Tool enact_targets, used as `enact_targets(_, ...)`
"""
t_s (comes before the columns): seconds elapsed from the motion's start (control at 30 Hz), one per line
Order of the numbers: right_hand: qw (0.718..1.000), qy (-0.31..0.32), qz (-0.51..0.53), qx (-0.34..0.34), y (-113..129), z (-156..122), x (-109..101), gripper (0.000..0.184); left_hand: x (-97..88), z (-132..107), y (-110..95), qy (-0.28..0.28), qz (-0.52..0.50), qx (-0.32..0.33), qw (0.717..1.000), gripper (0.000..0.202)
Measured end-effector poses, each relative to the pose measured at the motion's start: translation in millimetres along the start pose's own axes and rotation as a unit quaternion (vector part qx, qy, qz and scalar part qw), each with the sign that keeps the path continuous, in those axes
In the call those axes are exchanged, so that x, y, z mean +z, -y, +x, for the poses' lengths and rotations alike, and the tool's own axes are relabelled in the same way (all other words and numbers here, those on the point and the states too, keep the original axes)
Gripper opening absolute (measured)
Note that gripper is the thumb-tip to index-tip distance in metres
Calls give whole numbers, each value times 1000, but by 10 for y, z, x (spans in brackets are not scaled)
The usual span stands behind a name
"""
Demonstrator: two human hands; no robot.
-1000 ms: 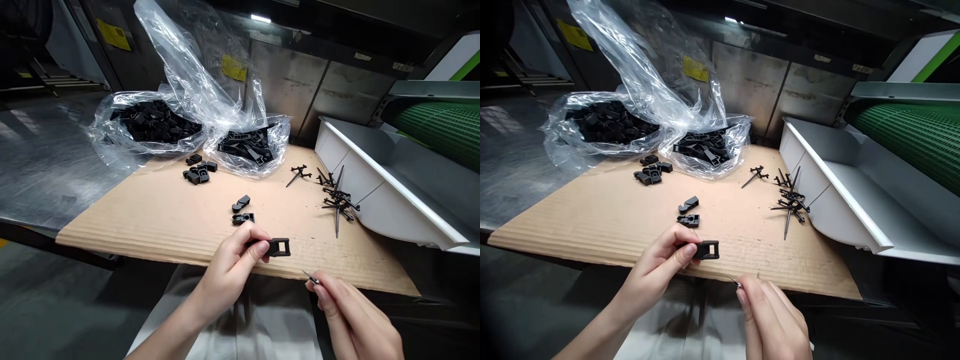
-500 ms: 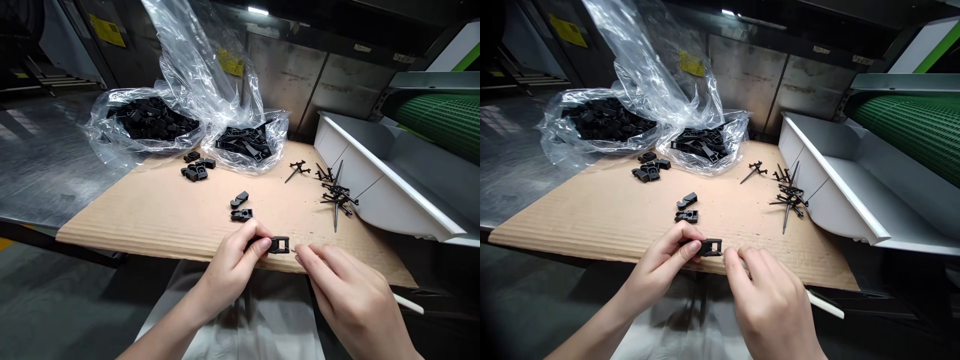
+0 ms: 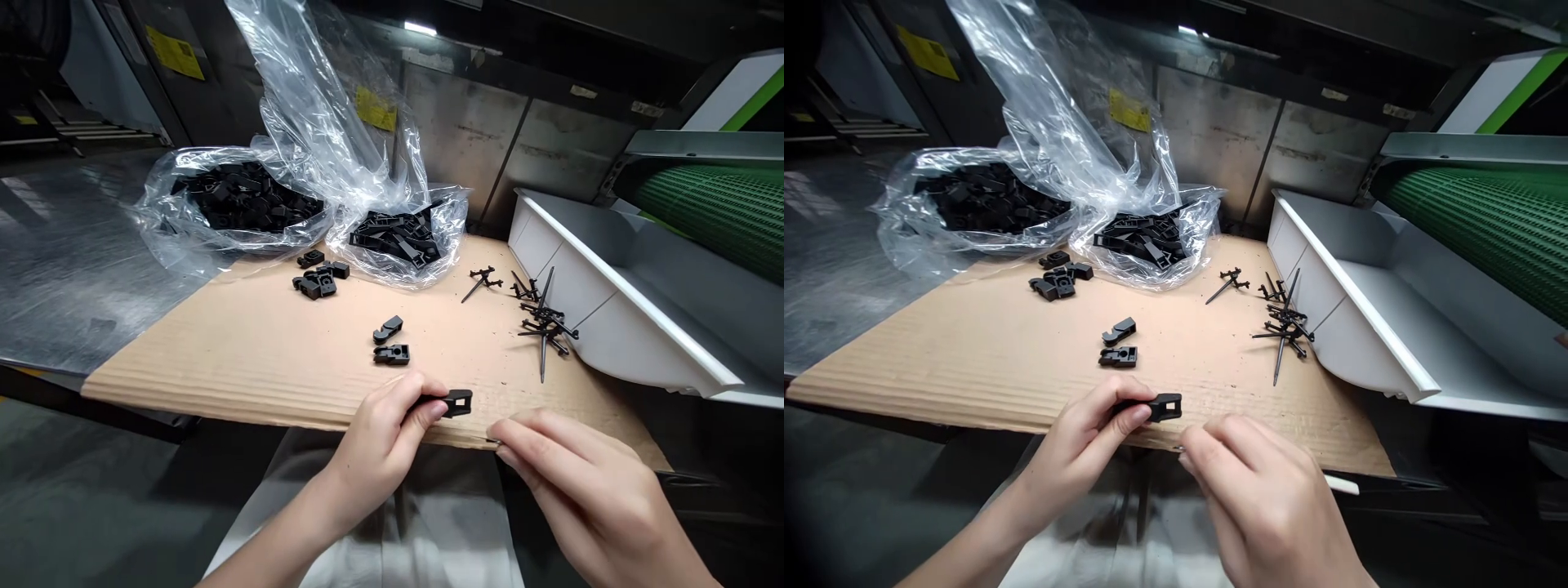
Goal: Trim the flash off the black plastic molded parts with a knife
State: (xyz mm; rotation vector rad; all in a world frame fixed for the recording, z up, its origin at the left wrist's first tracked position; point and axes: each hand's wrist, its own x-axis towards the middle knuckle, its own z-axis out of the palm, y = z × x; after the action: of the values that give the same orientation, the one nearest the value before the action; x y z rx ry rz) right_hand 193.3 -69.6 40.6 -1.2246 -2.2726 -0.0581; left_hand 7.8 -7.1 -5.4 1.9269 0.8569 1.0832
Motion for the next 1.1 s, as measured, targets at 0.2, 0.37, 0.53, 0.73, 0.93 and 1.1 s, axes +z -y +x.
enact_targets(0.2, 966, -82, 132, 207, -21, -168, 205, 21, 40, -40, 26, -7, 4, -14, 1000, 22)
enact_targets(0.37, 895, -78, 266, 349, 58, 3, 397, 25, 17, -33, 44, 3, 37, 30, 999, 22)
enact_targets(0.53, 851, -53, 368, 371, 74, 168, 495, 31, -31, -8, 68, 27, 40, 90, 995, 16)
enact_targets(0.73, 845, -133, 350, 382, 161, 41, 566, 14, -8, 8, 123, 23, -29, 42, 998, 13)
enact_targets(0.93, 833, -170, 342, 399, 166, -67, 671, 14, -73, 14, 45, 53, -25, -8, 998, 11)
enact_targets(1.1, 780, -137, 390, 471, 55, -98, 725, 37, -484, 351, -159, 9, 34, -36, 999, 23)
